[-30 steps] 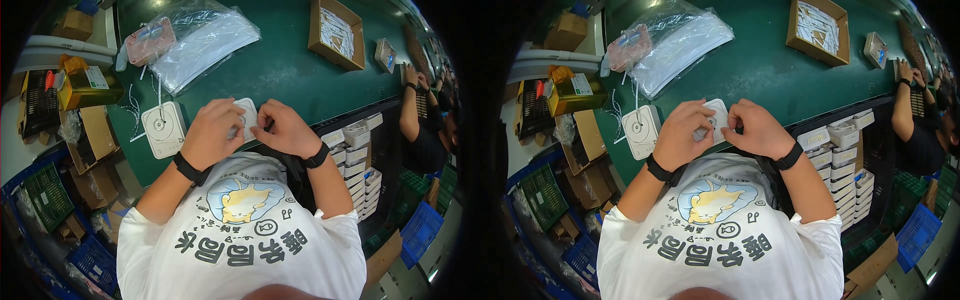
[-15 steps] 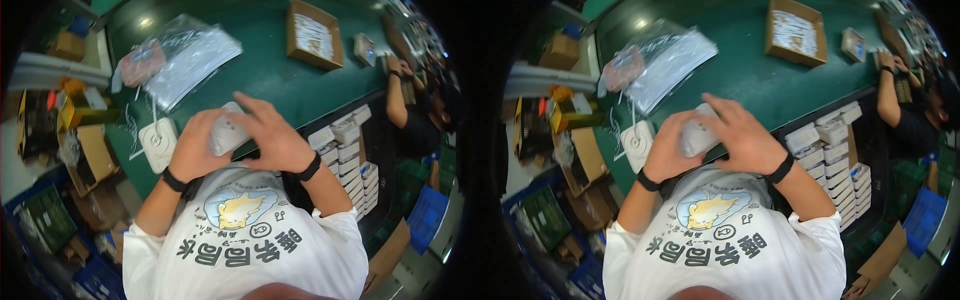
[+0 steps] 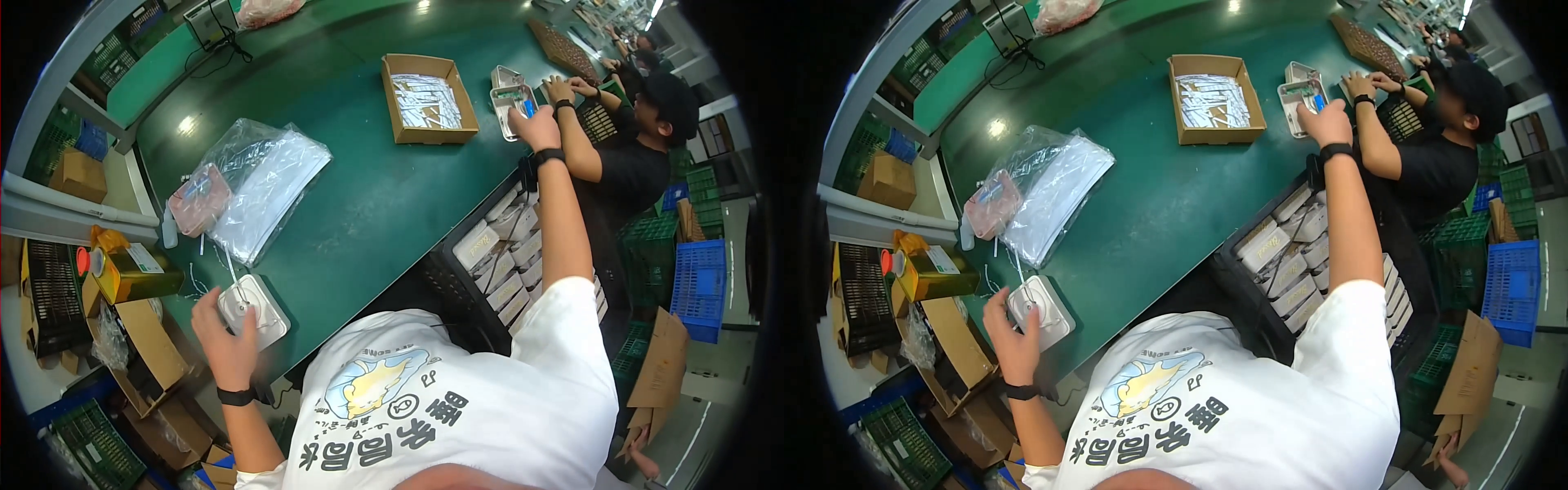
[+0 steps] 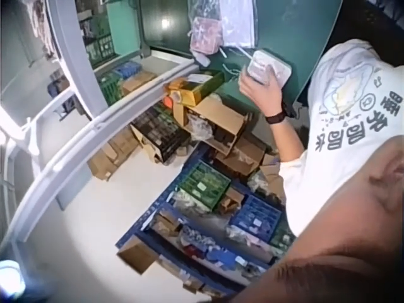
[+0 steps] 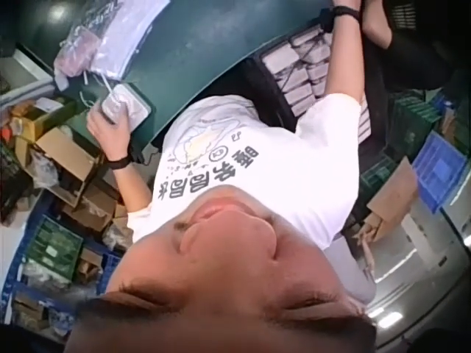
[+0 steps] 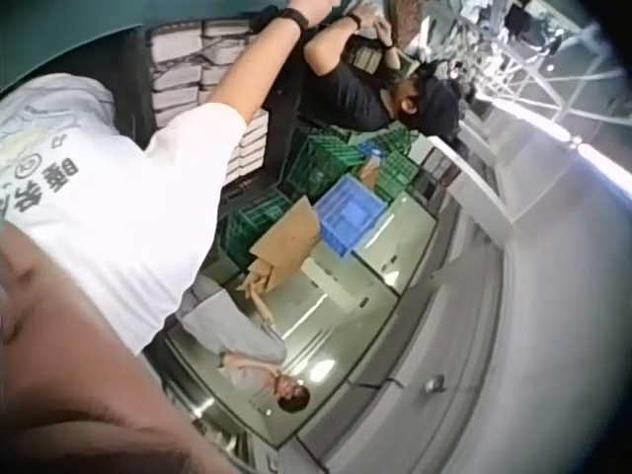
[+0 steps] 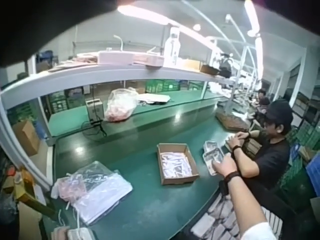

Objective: The person assembles a device by pressing a light strip into the groove of a plastic housing and fitting a white cover over it. They apply a strip of tape to the cover, press it down, and place the completed unit into a crate before repeating the process.

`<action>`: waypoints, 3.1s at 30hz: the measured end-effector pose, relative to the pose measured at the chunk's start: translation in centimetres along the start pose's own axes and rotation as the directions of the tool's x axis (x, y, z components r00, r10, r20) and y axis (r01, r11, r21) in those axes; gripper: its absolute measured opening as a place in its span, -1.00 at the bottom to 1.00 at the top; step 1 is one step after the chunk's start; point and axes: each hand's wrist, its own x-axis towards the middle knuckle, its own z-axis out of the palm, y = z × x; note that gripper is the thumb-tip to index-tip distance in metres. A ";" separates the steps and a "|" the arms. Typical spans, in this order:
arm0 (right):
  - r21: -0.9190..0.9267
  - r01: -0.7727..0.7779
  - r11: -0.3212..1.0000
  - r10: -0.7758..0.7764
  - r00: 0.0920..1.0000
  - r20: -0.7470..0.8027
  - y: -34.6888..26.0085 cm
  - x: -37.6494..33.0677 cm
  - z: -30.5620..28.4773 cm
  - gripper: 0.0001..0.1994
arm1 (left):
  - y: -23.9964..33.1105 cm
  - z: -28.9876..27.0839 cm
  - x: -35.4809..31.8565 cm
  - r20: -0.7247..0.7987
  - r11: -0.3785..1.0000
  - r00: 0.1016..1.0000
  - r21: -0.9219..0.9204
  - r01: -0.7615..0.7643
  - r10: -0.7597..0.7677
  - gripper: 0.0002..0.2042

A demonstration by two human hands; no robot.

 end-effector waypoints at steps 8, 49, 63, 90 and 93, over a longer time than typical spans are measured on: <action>-0.111 0.334 0.936 -0.352 0.891 -0.288 3.5 3.5 5.7 -0.45 | 0.0 -0.6 -1.5 0.164 0.953 0.950 -0.195 -0.233 0.266 0.32; 0.851 0.187 0.490 -0.752 0.585 0.304 -16.3 -38.1 0.0 -0.84 | 6.3 10.2 -2.5 0.004 0.892 0.939 -0.313 -0.327 0.345 0.22; 0.868 0.161 0.471 -0.773 0.548 0.318 -16.7 -37.8 -1.0 -0.81 | 6.4 9.8 -2.5 0.019 0.899 0.938 -0.290 -0.327 0.347 0.24; 0.855 0.201 0.478 -0.731 0.630 0.261 -16.9 -38.7 0.0 -0.60 | 10.0 10.5 2.8 -0.171 0.753 0.966 -0.605 -0.259 0.195 -0.88; 0.828 0.319 0.461 -0.798 0.558 0.229 -17.0 -37.9 -0.4 -0.63 | 7.9 9.5 3.8 -0.033 0.769 0.957 -0.587 -0.253 0.289 -0.83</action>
